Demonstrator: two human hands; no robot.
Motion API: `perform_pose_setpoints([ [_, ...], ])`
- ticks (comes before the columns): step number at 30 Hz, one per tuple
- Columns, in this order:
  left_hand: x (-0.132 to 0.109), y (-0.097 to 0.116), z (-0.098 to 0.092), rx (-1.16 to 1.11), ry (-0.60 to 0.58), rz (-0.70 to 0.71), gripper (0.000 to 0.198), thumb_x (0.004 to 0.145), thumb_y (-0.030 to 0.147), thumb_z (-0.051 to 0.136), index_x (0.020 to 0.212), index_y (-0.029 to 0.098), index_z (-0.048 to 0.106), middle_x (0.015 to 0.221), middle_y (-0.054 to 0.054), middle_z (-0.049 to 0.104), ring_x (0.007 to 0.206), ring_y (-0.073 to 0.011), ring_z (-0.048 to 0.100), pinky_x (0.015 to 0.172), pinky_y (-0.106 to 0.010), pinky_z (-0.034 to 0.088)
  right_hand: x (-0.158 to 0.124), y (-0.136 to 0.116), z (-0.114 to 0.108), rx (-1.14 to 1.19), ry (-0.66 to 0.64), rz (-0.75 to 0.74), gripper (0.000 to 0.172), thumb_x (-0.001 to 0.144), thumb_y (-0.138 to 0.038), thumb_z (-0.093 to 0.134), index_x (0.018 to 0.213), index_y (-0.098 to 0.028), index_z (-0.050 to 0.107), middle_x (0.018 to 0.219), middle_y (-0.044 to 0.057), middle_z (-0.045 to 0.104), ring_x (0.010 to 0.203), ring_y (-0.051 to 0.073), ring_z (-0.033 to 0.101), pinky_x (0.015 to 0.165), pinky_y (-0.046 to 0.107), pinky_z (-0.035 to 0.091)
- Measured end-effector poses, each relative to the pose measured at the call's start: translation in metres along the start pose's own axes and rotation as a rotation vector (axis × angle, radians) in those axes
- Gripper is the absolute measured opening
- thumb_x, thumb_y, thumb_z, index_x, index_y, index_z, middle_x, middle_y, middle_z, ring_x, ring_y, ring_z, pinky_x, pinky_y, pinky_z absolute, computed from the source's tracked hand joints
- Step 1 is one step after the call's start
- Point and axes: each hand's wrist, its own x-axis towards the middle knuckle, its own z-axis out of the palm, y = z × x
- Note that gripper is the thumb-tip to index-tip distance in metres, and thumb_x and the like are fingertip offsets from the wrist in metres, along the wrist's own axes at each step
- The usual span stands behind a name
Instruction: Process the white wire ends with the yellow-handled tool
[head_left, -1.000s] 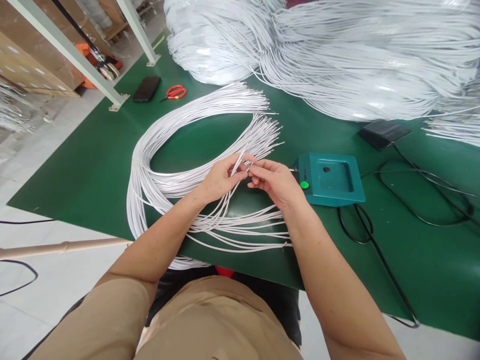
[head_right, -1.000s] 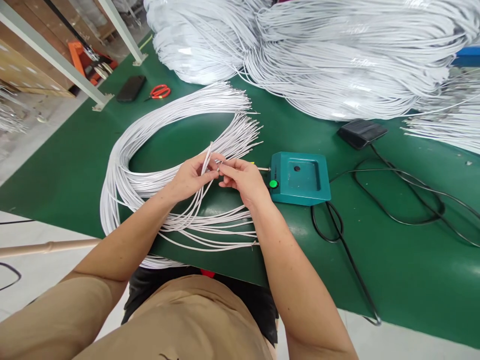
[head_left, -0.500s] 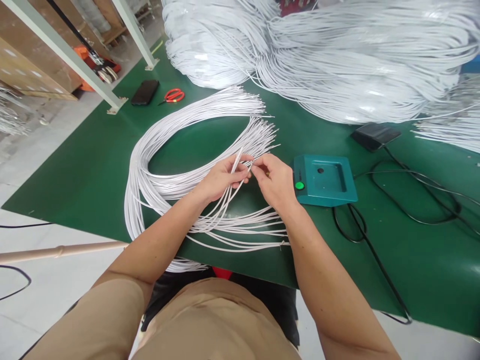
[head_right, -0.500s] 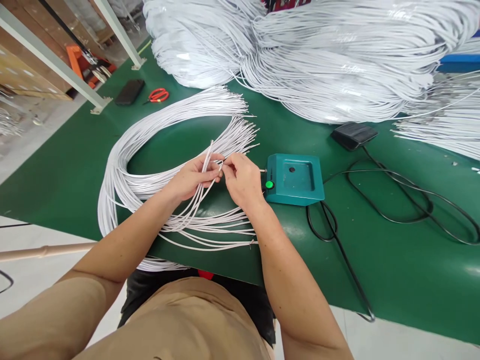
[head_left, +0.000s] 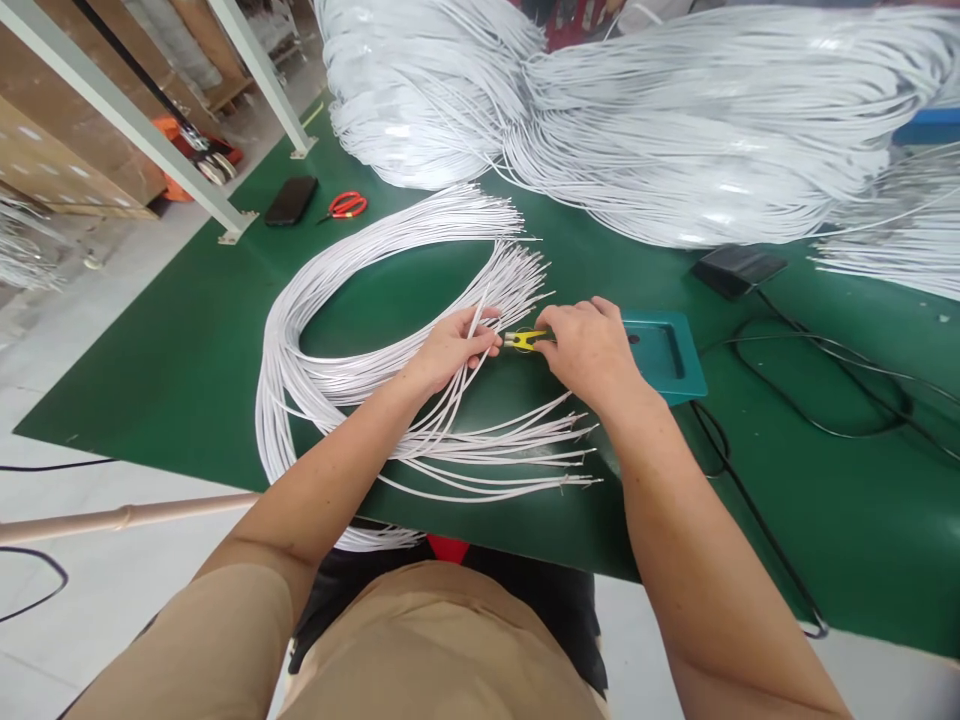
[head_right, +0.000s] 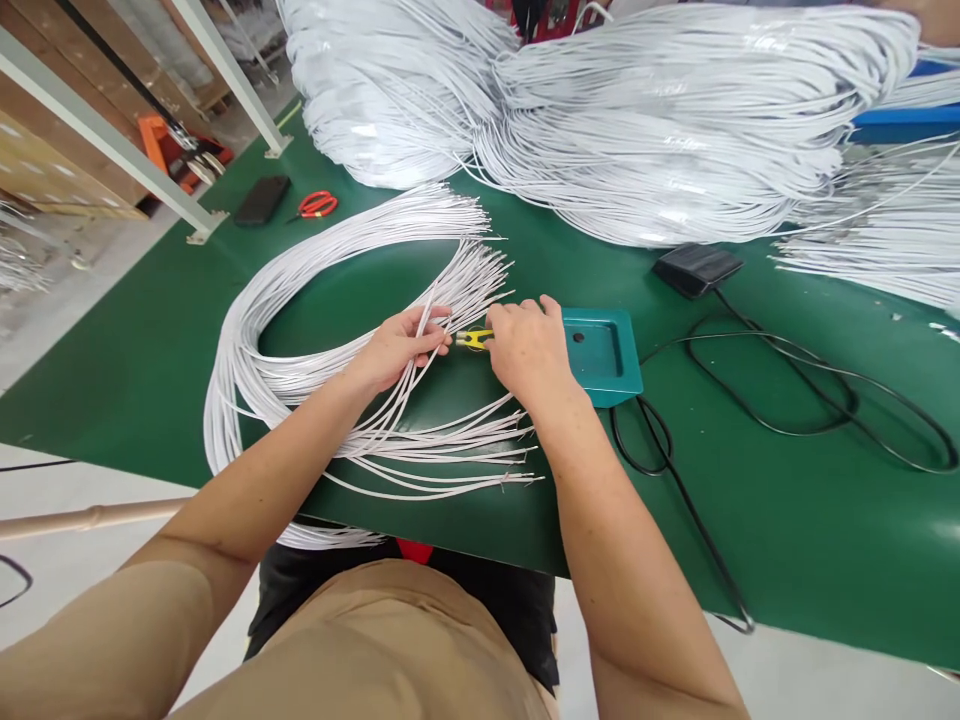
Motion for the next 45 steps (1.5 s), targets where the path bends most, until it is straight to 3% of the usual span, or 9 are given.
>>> perform_pose_setpoints([
  [4, 0.002, -0.010, 0.000, 0.071, -0.046, 0.044, 0.039, 0.077, 0.014, 0.067, 0.115, 0.012, 0.058, 0.074, 0.000, 0.065, 0.064, -0.0078, 0.063, 0.046, -0.013, 0.038, 0.003, 0.008, 0.001, -0.023, -0.123, -0.051, 0.019, 0.083, -0.021, 0.064, 0.099, -0.015, 0.070, 0.093, 0.011, 0.074, 0.092, 0.028, 0.062, 0.104, 0.045, 0.030],
  [8, 0.003, -0.013, -0.001, 0.145, -0.034, 0.085, 0.038, 0.077, 0.016, 0.068, 0.114, 0.013, 0.059, 0.073, 0.001, 0.065, 0.061, -0.0073, 0.063, 0.048, -0.014, 0.042, 0.003, 0.008, 0.001, -0.061, -0.117, -0.088, 0.017, 0.083, -0.019, 0.064, 0.096, -0.014, 0.074, 0.097, 0.012, 0.074, 0.093, 0.028, 0.061, 0.102, 0.045, 0.033],
  [15, 0.003, -0.015, 0.001, 0.254, 0.023, 0.069, 0.039, 0.074, 0.015, 0.069, 0.112, 0.013, 0.061, 0.073, 0.000, 0.065, 0.060, -0.0085, 0.064, 0.050, -0.016, 0.048, 0.004, 0.010, 0.007, -0.072, -0.084, -0.099, 0.018, 0.085, -0.018, 0.059, 0.081, -0.017, 0.076, 0.074, 0.011, 0.072, 0.086, 0.028, 0.055, 0.086, 0.043, 0.039],
  [21, 0.002, -0.016, 0.002, 0.291, 0.006, 0.025, 0.042, 0.073, 0.013, 0.067, 0.114, 0.012, 0.062, 0.075, 0.000, 0.065, 0.066, -0.0107, 0.067, 0.053, -0.018, 0.053, 0.005, 0.009, 0.007, -0.053, -0.079, -0.071, 0.022, 0.086, -0.018, 0.057, 0.087, -0.017, 0.078, 0.070, 0.011, 0.069, 0.086, 0.028, 0.054, 0.086, 0.045, 0.039],
  [29, 0.000, -0.009, 0.002, 0.184, 0.015, -0.058, 0.037, 0.074, 0.010, 0.068, 0.111, 0.011, 0.063, 0.075, -0.001, 0.066, 0.066, -0.0096, 0.067, 0.054, -0.016, 0.050, -0.016, 0.018, 0.012, -0.119, 0.185, 0.137, 0.036, 0.098, -0.029, 0.041, 0.116, -0.014, 0.068, 0.124, 0.017, 0.065, 0.121, 0.035, 0.048, 0.109, 0.068, 0.018],
  [34, -0.003, -0.004, -0.001, 0.103, 0.018, -0.051, 0.039, 0.073, 0.009, 0.070, 0.111, 0.011, 0.062, 0.072, 0.001, 0.063, 0.064, -0.0086, 0.065, 0.053, -0.016, 0.048, -0.018, 0.020, 0.013, -0.115, 0.200, 0.161, 0.033, 0.097, -0.024, 0.041, 0.118, -0.013, 0.065, 0.127, 0.018, 0.062, 0.123, 0.035, 0.049, 0.108, 0.067, 0.023],
  [39, -0.004, -0.008, -0.010, 0.025, -0.020, 0.013, 0.044, 0.070, 0.018, 0.077, 0.112, 0.014, 0.065, 0.074, 0.003, 0.059, 0.065, -0.0070, 0.061, 0.053, -0.016, 0.043, -0.016, -0.006, 0.000, 0.164, 0.244, -0.096, 0.028, 0.097, -0.027, 0.046, 0.103, -0.014, 0.070, 0.104, 0.014, 0.071, 0.098, 0.028, 0.059, 0.090, 0.046, 0.045],
  [42, -0.004, -0.009, -0.012, -0.055, -0.037, 0.005, 0.036, 0.068, 0.029, 0.081, 0.097, 0.012, 0.069, 0.072, 0.003, 0.059, 0.061, -0.0051, 0.055, 0.057, -0.017, 0.043, -0.019, -0.033, 0.001, 0.352, 0.123, -0.440, 0.029, 0.099, -0.027, 0.045, 0.094, -0.015, 0.072, 0.097, 0.010, 0.072, 0.091, 0.021, 0.059, 0.085, 0.034, 0.047],
  [45, -0.004, -0.009, -0.011, -0.091, -0.020, -0.016, 0.037, 0.068, 0.042, 0.081, 0.086, 0.011, 0.069, 0.069, 0.002, 0.061, 0.063, -0.0065, 0.053, 0.063, -0.020, 0.044, -0.022, -0.052, 0.011, 0.264, 0.045, -0.563, 0.033, 0.099, -0.021, 0.041, 0.089, -0.012, 0.071, 0.093, 0.012, 0.070, 0.087, 0.022, 0.058, 0.083, 0.036, 0.047],
])
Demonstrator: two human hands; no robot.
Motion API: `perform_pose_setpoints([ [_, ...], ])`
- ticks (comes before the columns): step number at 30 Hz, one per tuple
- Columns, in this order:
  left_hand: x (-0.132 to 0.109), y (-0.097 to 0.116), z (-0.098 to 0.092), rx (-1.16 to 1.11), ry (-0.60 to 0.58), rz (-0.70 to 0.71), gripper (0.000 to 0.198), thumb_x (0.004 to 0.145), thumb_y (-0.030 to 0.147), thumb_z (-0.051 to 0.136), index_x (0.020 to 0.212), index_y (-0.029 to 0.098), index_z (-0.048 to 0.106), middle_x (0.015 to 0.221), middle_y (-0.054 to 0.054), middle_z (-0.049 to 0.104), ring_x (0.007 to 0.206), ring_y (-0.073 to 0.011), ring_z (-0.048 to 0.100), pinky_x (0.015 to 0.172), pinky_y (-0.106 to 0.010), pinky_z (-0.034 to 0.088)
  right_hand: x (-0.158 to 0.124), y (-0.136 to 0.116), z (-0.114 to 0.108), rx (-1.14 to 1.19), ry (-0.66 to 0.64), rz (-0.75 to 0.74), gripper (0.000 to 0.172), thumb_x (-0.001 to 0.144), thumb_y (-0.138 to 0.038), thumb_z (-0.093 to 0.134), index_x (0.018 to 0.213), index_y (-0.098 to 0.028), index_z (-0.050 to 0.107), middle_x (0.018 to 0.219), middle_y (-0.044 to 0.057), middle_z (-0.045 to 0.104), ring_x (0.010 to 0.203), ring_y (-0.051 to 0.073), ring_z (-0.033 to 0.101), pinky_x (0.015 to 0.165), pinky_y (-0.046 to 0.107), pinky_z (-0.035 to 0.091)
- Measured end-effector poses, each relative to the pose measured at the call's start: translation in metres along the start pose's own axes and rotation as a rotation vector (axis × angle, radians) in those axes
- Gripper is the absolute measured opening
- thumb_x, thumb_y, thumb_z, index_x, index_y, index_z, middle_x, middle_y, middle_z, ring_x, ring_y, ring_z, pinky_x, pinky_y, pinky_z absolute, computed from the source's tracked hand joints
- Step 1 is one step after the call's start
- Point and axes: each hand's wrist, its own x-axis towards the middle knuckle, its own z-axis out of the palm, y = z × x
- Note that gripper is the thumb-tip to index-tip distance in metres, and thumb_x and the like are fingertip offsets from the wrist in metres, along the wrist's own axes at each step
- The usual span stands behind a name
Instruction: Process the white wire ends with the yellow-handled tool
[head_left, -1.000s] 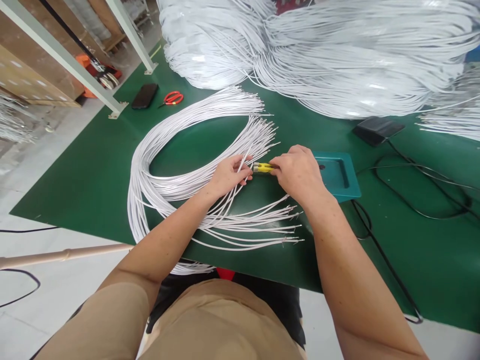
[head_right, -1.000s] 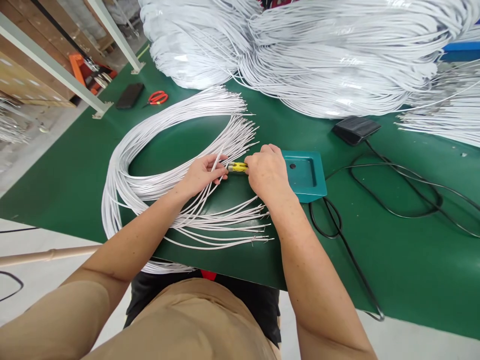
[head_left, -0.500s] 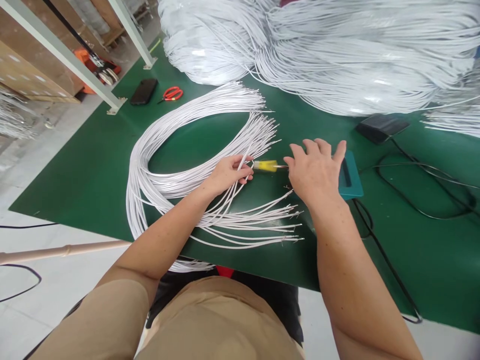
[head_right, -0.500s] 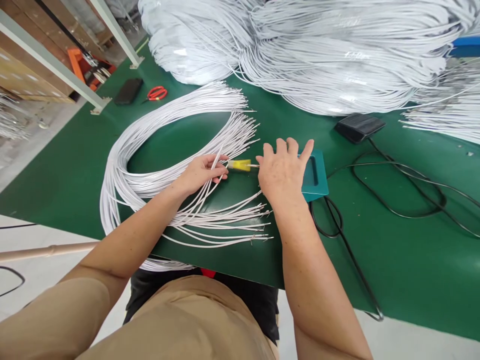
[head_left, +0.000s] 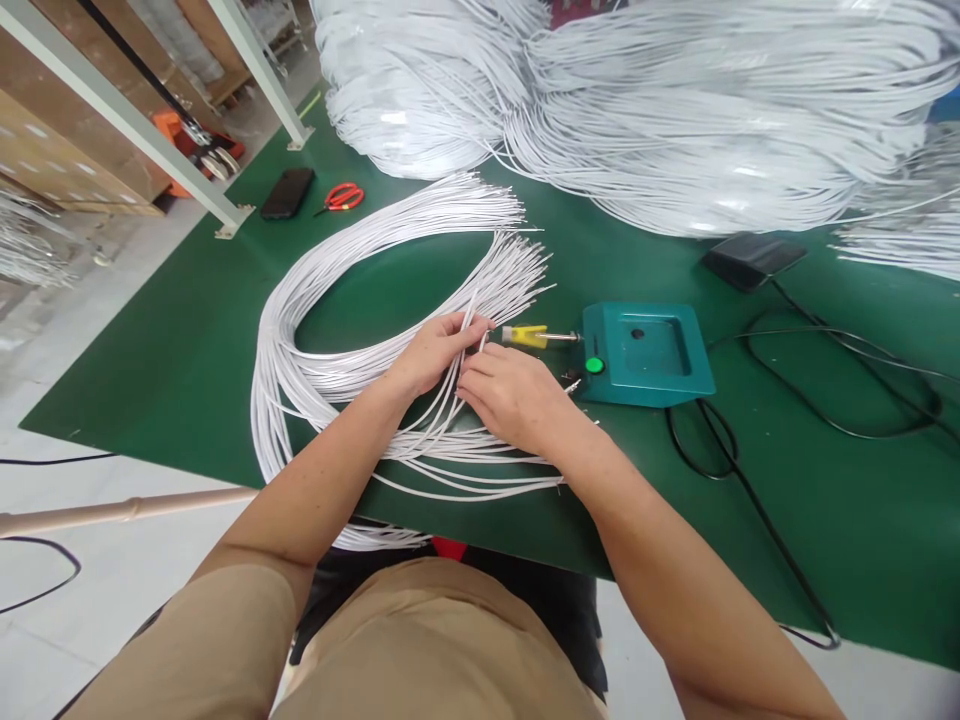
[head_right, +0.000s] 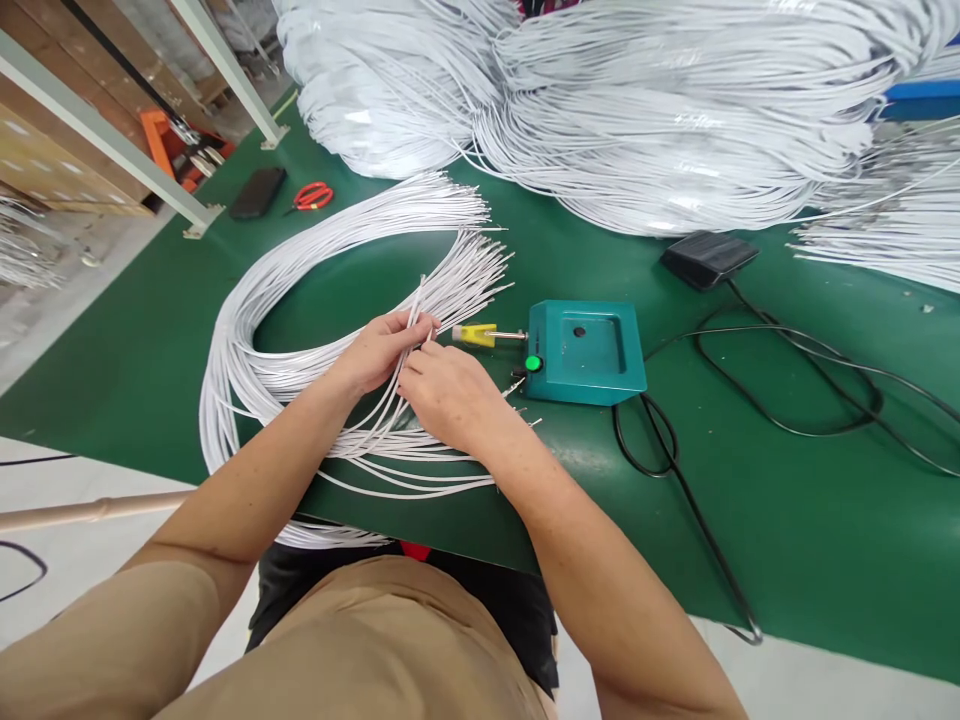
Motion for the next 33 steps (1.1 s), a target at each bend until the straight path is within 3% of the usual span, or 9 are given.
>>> perform_pose_setpoints([
  [5, -0.001, 0.000, 0.001, 0.058, -0.012, 0.065, 0.037, 0.069, 0.045, 0.080, 0.079, 0.011, 0.068, 0.073, 0.000, 0.063, 0.068, -0.0085, 0.055, 0.069, -0.022, 0.044, 0.000, -0.001, 0.014, -0.092, -0.070, -0.003, 0.032, 0.095, -0.013, 0.040, 0.096, -0.007, 0.072, 0.099, 0.017, 0.068, 0.100, 0.028, 0.056, 0.089, 0.041, 0.046],
  [11, -0.001, -0.003, -0.002, 0.051, -0.051, 0.095, 0.040, 0.071, 0.036, 0.081, 0.105, 0.019, 0.070, 0.072, 0.003, 0.062, 0.065, -0.0068, 0.052, 0.068, -0.021, 0.042, 0.004, -0.008, 0.008, -0.035, -0.158, 0.050, 0.035, 0.096, -0.015, 0.039, 0.099, -0.006, 0.073, 0.100, 0.019, 0.070, 0.104, 0.029, 0.059, 0.095, 0.041, 0.045],
  [15, -0.003, -0.001, -0.005, 0.193, -0.101, 0.068, 0.040, 0.075, 0.043, 0.076, 0.107, 0.019, 0.073, 0.092, -0.003, 0.069, 0.081, -0.0118, 0.058, 0.072, -0.023, 0.044, 0.004, -0.007, -0.009, 0.210, -0.360, 0.374, 0.029, 0.094, -0.025, 0.049, 0.085, -0.015, 0.075, 0.086, 0.013, 0.074, 0.083, 0.025, 0.067, 0.078, 0.035, 0.049],
  [17, -0.005, 0.000, -0.006, 0.201, -0.127, 0.054, 0.042, 0.073, 0.043, 0.077, 0.107, 0.018, 0.074, 0.098, -0.005, 0.070, 0.085, -0.0132, 0.059, 0.074, -0.024, 0.046, 0.003, 0.001, -0.016, 0.424, -0.390, 0.563, 0.027, 0.091, -0.024, 0.052, 0.073, -0.018, 0.071, 0.072, 0.007, 0.073, 0.068, 0.019, 0.066, 0.070, 0.030, 0.049],
  [18, -0.005, 0.001, -0.006, 0.184, -0.138, 0.049, 0.044, 0.072, 0.042, 0.079, 0.108, 0.018, 0.074, 0.098, -0.005, 0.071, 0.084, -0.0131, 0.060, 0.075, -0.025, 0.046, 0.003, 0.006, -0.018, 0.519, -0.329, 0.647, 0.028, 0.091, -0.022, 0.051, 0.070, -0.018, 0.068, 0.064, 0.004, 0.070, 0.061, 0.016, 0.064, 0.067, 0.028, 0.049],
  [21, -0.005, 0.001, -0.004, 0.114, -0.123, 0.063, 0.050, 0.064, 0.034, 0.085, 0.109, 0.016, 0.071, 0.094, -0.004, 0.072, 0.082, -0.0125, 0.062, 0.080, -0.027, 0.048, 0.001, 0.020, -0.019, 0.777, 0.031, 0.860, 0.023, 0.090, -0.024, 0.048, 0.073, -0.018, 0.062, 0.058, -0.002, 0.065, 0.042, 0.009, 0.053, 0.052, 0.023, 0.047],
  [23, -0.006, 0.000, -0.002, 0.094, -0.098, 0.094, 0.052, 0.060, 0.029, 0.088, 0.107, 0.015, 0.069, 0.091, -0.003, 0.072, 0.082, -0.0127, 0.064, 0.084, -0.029, 0.049, 0.001, 0.024, -0.015, 0.975, 0.202, 0.927, 0.018, 0.089, -0.031, 0.054, 0.079, -0.018, 0.062, 0.057, -0.004, 0.062, 0.037, 0.008, 0.049, 0.042, 0.021, 0.043],
  [29, -0.009, -0.003, 0.005, 0.158, -0.088, 0.128, 0.051, 0.058, 0.025, 0.089, 0.095, 0.016, 0.057, 0.078, 0.002, 0.068, 0.073, -0.0096, 0.064, 0.080, -0.026, 0.050, 0.002, 0.023, -0.003, 1.283, 0.371, 0.928, 0.034, 0.065, -0.042, 0.082, 0.075, -0.016, 0.062, 0.046, -0.006, 0.055, 0.036, 0.007, 0.045, 0.036, 0.019, 0.039],
  [33, -0.011, 0.000, 0.006, 0.147, -0.112, 0.117, 0.039, 0.067, 0.034, 0.083, 0.090, 0.015, 0.058, 0.080, 0.001, 0.066, 0.073, -0.0089, 0.063, 0.071, -0.022, 0.049, 0.001, 0.025, 0.001, 1.313, 0.432, 0.938, 0.031, 0.066, -0.041, 0.081, 0.071, -0.016, 0.063, 0.045, -0.006, 0.054, 0.038, 0.006, 0.044, 0.037, 0.019, 0.038],
])
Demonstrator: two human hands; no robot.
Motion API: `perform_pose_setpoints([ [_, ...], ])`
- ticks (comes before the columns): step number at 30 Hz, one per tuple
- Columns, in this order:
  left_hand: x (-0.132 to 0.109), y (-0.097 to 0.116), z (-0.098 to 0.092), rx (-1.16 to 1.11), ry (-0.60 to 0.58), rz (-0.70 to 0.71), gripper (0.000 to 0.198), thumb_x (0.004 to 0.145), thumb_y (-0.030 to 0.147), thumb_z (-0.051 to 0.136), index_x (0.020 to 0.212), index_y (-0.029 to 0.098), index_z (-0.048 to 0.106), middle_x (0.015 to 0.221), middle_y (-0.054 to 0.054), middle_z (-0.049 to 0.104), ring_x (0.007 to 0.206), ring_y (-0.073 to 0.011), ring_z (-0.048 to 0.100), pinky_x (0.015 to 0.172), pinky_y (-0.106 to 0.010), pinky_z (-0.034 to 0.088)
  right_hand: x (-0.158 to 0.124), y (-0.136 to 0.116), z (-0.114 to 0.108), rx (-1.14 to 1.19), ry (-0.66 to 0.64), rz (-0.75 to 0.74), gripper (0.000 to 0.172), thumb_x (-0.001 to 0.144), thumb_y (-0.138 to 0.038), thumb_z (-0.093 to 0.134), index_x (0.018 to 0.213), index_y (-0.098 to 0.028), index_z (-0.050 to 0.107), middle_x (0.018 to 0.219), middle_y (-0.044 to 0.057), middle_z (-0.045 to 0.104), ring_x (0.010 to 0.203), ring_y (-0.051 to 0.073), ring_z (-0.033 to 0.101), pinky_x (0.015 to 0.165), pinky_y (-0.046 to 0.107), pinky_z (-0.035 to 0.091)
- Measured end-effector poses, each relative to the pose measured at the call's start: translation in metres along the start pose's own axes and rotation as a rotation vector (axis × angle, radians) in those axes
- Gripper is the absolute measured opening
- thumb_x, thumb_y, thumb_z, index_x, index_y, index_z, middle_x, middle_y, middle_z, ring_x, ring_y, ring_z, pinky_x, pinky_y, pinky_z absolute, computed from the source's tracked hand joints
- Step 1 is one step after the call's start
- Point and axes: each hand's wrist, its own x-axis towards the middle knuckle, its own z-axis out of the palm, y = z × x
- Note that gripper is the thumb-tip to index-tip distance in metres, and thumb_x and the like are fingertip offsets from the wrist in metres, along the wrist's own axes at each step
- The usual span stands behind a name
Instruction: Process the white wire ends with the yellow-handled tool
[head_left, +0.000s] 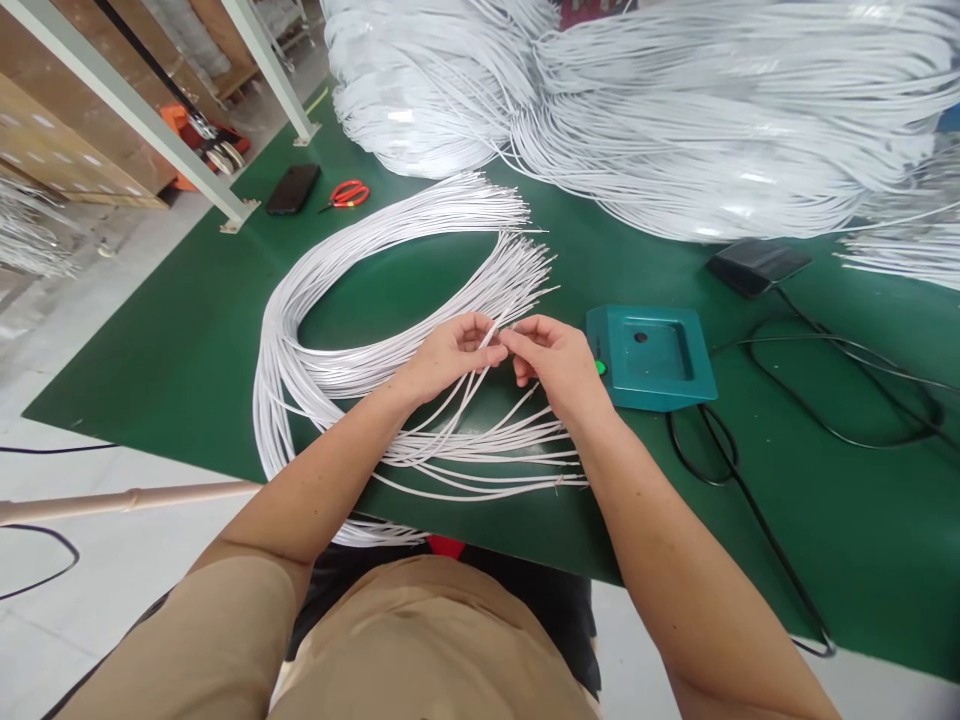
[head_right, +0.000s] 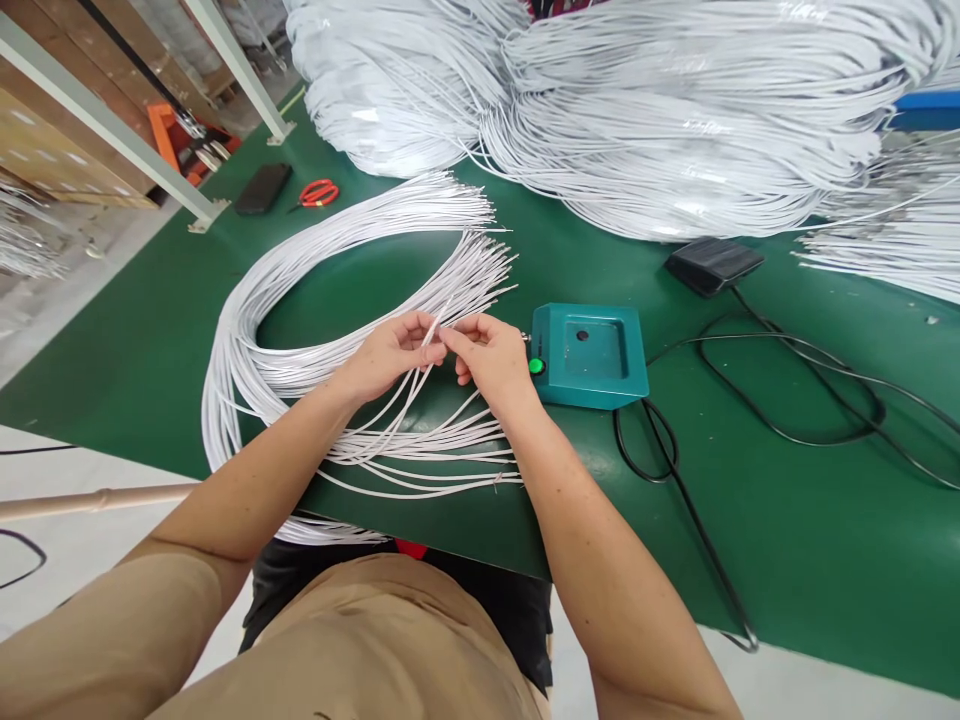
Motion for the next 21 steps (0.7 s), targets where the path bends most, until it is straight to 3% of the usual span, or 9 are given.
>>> perform_pose_setpoints([
  [6, 0.0007, -0.0017, -0.0031, -0.012, 0.023, 0.008, 0.039, 0.064, 0.033, 0.085, 0.079, 0.015, 0.053, 0.071, 0.003, 0.059, 0.063, -0.0064, 0.055, 0.058, -0.019, 0.042, -0.0038, -0.0032, 0.0026, 0.029, -0.071, 0.064, 0.033, 0.067, -0.045, 0.081, 0.075, -0.017, 0.065, 0.060, -0.004, 0.059, 0.046, 0.006, 0.045, 0.042, 0.020, 0.043],
  [9, 0.0004, -0.0031, -0.0024, 0.014, 0.005, 0.017, 0.041, 0.066, 0.032, 0.083, 0.072, 0.016, 0.045, 0.066, 0.004, 0.058, 0.058, -0.0060, 0.053, 0.055, -0.019, 0.040, -0.0028, -0.0038, 0.0016, 0.169, -0.116, 0.084, 0.030, 0.066, -0.040, 0.083, 0.073, -0.017, 0.064, 0.057, -0.005, 0.055, 0.049, 0.006, 0.045, 0.048, 0.020, 0.043],
  [13, 0.0001, -0.0010, 0.0006, 0.031, 0.008, 0.031, 0.042, 0.069, 0.032, 0.080, 0.069, 0.017, 0.041, 0.073, 0.001, 0.061, 0.059, -0.0062, 0.055, 0.053, -0.019, 0.040, 0.0013, -0.0046, -0.0015, 0.390, -0.032, 0.025, 0.033, 0.064, -0.041, 0.084, 0.079, -0.019, 0.065, 0.063, -0.006, 0.054, 0.054, 0.006, 0.047, 0.055, 0.021, 0.047],
  [17, 0.0000, 0.0013, 0.0018, 0.017, 0.067, 0.071, 0.043, 0.065, 0.031, 0.082, 0.070, 0.017, 0.041, 0.078, 0.002, 0.062, 0.063, -0.0068, 0.057, 0.054, -0.019, 0.041, 0.0000, -0.0051, 0.0020, 0.268, 0.071, 0.036, 0.041, 0.067, -0.054, 0.078, 0.084, -0.019, 0.065, 0.068, -0.004, 0.057, 0.053, 0.007, 0.049, 0.054, 0.023, 0.051],
  [21, -0.0009, 0.0013, 0.0016, 0.043, 0.079, 0.099, 0.042, 0.067, 0.031, 0.080, 0.069, 0.017, 0.041, 0.079, 0.002, 0.062, 0.063, -0.0063, 0.055, 0.055, -0.020, 0.042, -0.0027, -0.0023, 0.0071, 0.125, 0.072, 0.041, 0.033, 0.064, -0.044, 0.082, 0.076, -0.018, 0.064, 0.058, -0.006, 0.055, 0.050, 0.007, 0.047, 0.053, 0.022, 0.049],
])
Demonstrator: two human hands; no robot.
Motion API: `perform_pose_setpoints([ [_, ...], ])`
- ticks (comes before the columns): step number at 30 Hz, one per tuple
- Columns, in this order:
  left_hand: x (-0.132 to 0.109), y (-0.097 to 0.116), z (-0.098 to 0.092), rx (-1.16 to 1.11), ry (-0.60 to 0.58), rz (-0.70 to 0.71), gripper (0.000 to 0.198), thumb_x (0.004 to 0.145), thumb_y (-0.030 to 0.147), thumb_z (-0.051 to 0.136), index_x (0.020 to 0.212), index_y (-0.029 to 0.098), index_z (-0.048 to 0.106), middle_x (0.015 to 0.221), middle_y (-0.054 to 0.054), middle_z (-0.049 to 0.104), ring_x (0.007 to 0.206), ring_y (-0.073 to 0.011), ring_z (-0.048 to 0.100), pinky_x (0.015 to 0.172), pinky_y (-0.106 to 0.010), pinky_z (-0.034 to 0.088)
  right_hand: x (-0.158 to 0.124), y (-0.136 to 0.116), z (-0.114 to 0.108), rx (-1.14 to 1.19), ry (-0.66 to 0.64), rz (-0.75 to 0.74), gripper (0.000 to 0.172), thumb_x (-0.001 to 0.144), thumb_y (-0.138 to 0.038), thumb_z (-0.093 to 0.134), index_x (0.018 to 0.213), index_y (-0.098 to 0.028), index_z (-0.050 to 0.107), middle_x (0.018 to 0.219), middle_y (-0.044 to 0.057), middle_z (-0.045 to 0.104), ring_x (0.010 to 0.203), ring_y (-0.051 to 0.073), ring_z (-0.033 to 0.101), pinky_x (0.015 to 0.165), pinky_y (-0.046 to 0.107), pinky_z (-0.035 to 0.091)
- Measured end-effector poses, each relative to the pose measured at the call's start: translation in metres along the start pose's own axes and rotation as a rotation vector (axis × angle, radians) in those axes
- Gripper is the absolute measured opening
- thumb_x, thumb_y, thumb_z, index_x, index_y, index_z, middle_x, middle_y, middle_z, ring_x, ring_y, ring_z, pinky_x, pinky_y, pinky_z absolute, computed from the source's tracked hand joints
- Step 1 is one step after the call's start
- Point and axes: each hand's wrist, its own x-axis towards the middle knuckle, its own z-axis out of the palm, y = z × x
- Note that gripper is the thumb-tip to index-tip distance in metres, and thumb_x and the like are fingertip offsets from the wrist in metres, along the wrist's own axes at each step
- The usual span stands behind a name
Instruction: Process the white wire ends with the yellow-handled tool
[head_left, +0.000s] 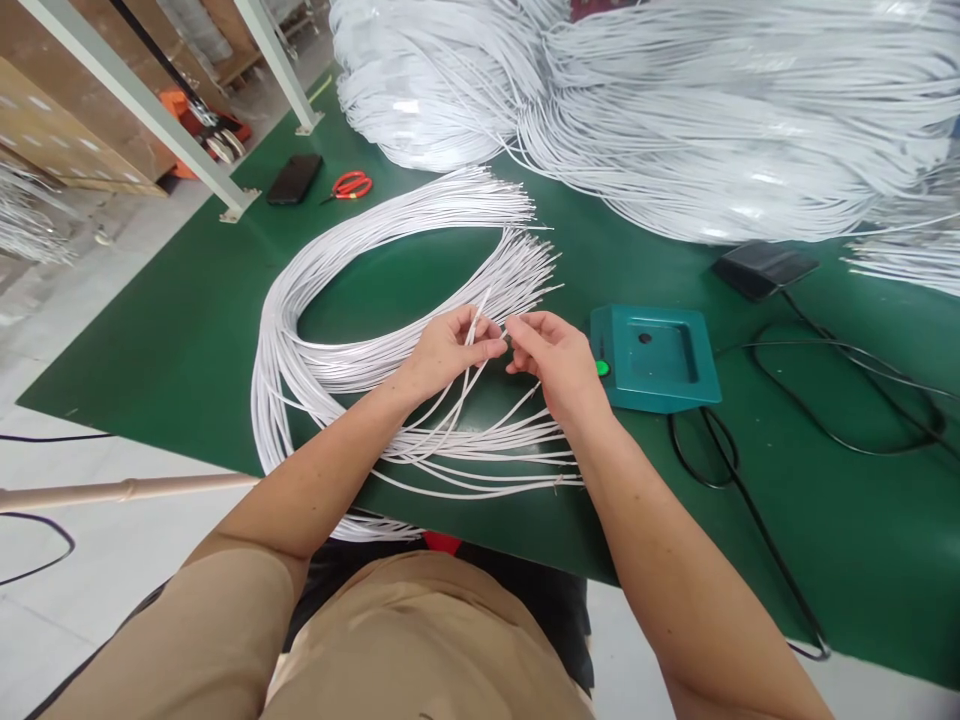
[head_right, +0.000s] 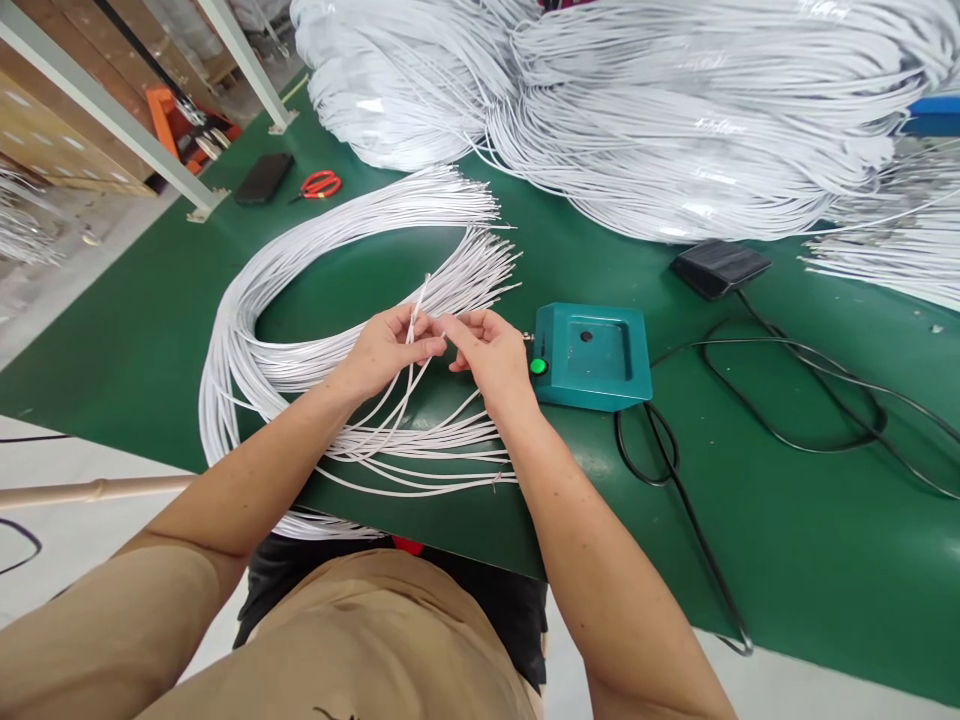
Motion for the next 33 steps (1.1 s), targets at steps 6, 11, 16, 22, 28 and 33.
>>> perform_pose_setpoints([
  [6, -0.0002, -0.0010, 0.0009, 0.038, 0.009, 0.016, 0.041, 0.068, 0.031, 0.079, 0.068, 0.016, 0.041, 0.077, 0.002, 0.063, 0.061, -0.0050, 0.054, 0.058, -0.020, 0.043, 0.0028, 0.0029, -0.0024, 0.112, -0.056, 0.010, 0.023, 0.064, -0.033, 0.081, 0.073, -0.016, 0.069, 0.059, -0.004, 0.058, 0.055, 0.007, 0.051, 0.061, 0.023, 0.050],
  [11, 0.0007, 0.0001, 0.0020, -0.001, 0.016, 0.009, 0.045, 0.067, 0.033, 0.080, 0.068, 0.017, 0.039, 0.075, 0.002, 0.062, 0.062, -0.0061, 0.058, 0.057, -0.020, 0.043, 0.0055, 0.0042, -0.0018, 0.272, -0.112, 0.149, 0.021, 0.061, -0.028, 0.080, 0.065, -0.015, 0.065, 0.057, -0.005, 0.052, 0.052, 0.005, 0.043, 0.056, 0.021, 0.046],
  [16, 0.0003, 0.0021, 0.0043, -0.022, 0.017, -0.030, 0.049, 0.066, 0.037, 0.081, 0.066, 0.017, 0.036, 0.073, 0.001, 0.062, 0.064, -0.0083, 0.063, 0.057, -0.020, 0.044, 0.0027, 0.0028, -0.0003, 0.086, -0.045, 0.000, 0.027, 0.067, -0.025, 0.072, 0.093, -0.019, 0.071, 0.057, -0.008, 0.052, 0.051, 0.007, 0.044, 0.054, 0.022, 0.043],
  [22, 0.0007, 0.0026, 0.0058, -0.047, -0.040, -0.041, 0.048, 0.068, 0.037, 0.080, 0.066, 0.017, 0.036, 0.070, 0.001, 0.062, 0.062, -0.0085, 0.063, 0.055, -0.019, 0.042, -0.0003, -0.0024, -0.0011, -0.068, -0.062, -0.156, 0.013, 0.069, -0.024, 0.069, 0.080, -0.019, 0.073, 0.068, -0.003, 0.065, 0.062, 0.010, 0.056, 0.063, 0.025, 0.048],
  [28, -0.0001, -0.0012, 0.0001, 0.038, -0.045, 0.044, 0.030, 0.077, 0.033, 0.074, 0.098, 0.017, 0.058, 0.077, 0.002, 0.062, 0.066, -0.0092, 0.063, 0.063, -0.021, 0.046, -0.0002, -0.0038, -0.0020, -0.051, -0.010, -0.128, 0.012, 0.067, -0.027, 0.076, 0.075, -0.018, 0.074, 0.065, -0.002, 0.066, 0.058, 0.009, 0.053, 0.063, 0.025, 0.048],
  [33, -0.0013, -0.0036, -0.0015, 0.222, -0.054, 0.181, 0.034, 0.085, 0.031, 0.065, 0.117, 0.020, 0.066, 0.084, 0.000, 0.063, 0.072, -0.0100, 0.060, 0.079, -0.025, 0.048, 0.0009, -0.0025, -0.0039, 0.002, -0.039, -0.065, 0.016, 0.064, -0.028, 0.078, 0.074, -0.017, 0.073, 0.067, -0.001, 0.067, 0.058, 0.009, 0.055, 0.064, 0.025, 0.050],
])
